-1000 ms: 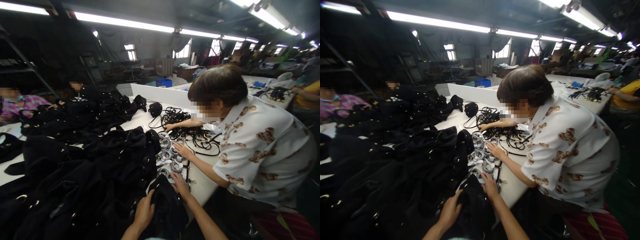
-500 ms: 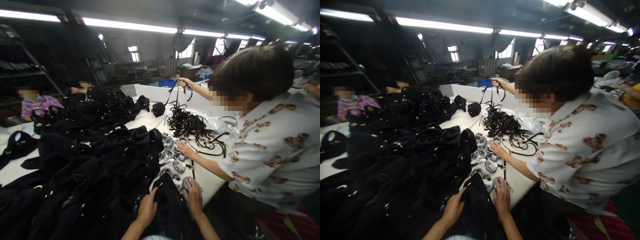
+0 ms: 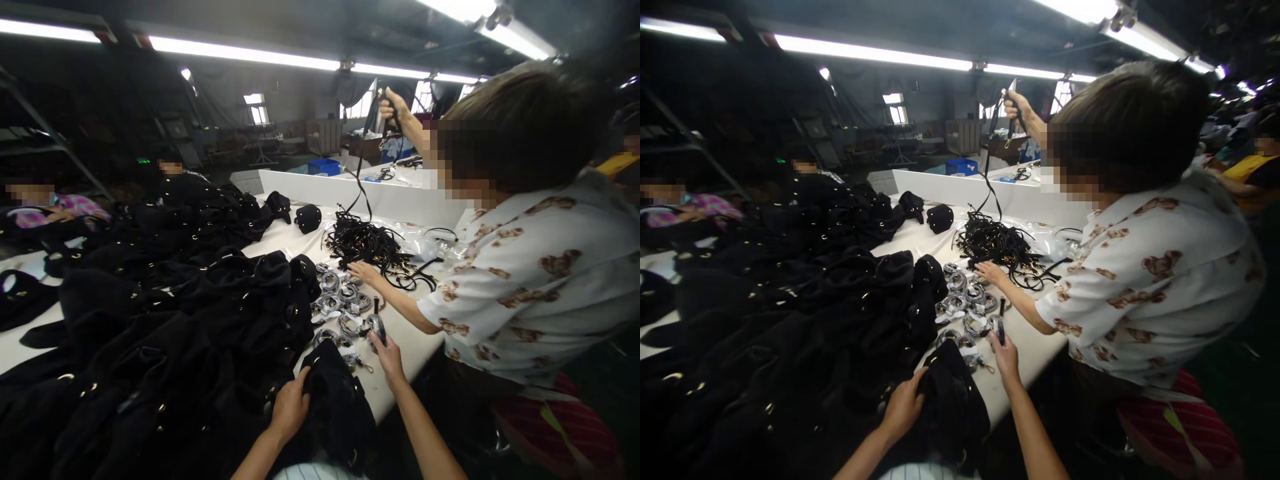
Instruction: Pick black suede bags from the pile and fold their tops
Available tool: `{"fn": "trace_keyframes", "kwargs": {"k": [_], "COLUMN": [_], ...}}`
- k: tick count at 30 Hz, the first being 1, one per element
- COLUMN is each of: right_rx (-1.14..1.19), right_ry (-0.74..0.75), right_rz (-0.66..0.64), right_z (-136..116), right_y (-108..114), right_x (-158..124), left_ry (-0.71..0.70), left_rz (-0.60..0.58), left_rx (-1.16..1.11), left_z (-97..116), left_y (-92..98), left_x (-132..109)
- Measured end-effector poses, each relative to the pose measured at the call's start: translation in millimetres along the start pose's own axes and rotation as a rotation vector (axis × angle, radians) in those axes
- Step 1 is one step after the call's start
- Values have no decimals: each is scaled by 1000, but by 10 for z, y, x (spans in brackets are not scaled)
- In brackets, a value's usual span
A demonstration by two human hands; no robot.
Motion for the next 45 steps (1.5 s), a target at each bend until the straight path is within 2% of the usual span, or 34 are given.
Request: {"fn": "trace_keyframes", "kwargs": {"k": [3, 5, 7, 9, 14, 19, 22, 24, 28, 33, 35, 41, 45], "right_rx": [223, 474, 735, 877, 978, 988, 945, 804, 500, 500, 543, 911, 1050], "right_ry": [-53, -107, -185, -253, -313, -296, -264, -228, -156, -181, -199, -229, -230], "right_rz": [-47, -84, -109, -122, -130, -211, -238, -243, -217, -118, -98, -43, 9], "right_z": [-237, -370, -453, -481, -452, -439, -403, -371, -338, -348, -373, -493, -541], "right_y": [-3, 1, 3, 4, -5, -33, -34, -34, -47, -15, 31, 277, 428], "right_x": [-67, -176, -282, -363, -487, -590, -624, -612, -437, -33, 92, 347, 585], "left_ry": [-3, 1, 10, 23, 22, 0, -5, -6, -3, -9, -10, -1, -5], "left_rz": [3, 3, 7, 11, 18, 32, 36, 38, 43, 40, 35, 34, 25], "left_rx": [-19, -27, -34, -38, -48, -59, -66, -69, -65, -54, -54, -55, -54], "left_z": [32, 47, 48, 37, 14, 1, -6, -9, -11, 2, 2, -16, -19], "left_y": [64, 84, 75, 47, -11, -4, 5, 6, -2, 2, 8, -7, -23], "left_x": [-38, -52, -51, -39, -5, -9, -24, -31, -27, -30, -39, -33, -14]}}
Point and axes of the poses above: each hand's wrist, its own x-axis towards the middle knuckle, its own y-axis out of the back of the hand, z = x × y, the point moved 4 cm from there along x, towards the middle knuckle, and after that the axes turned 11 degrees about x, right-handed, at the moved point
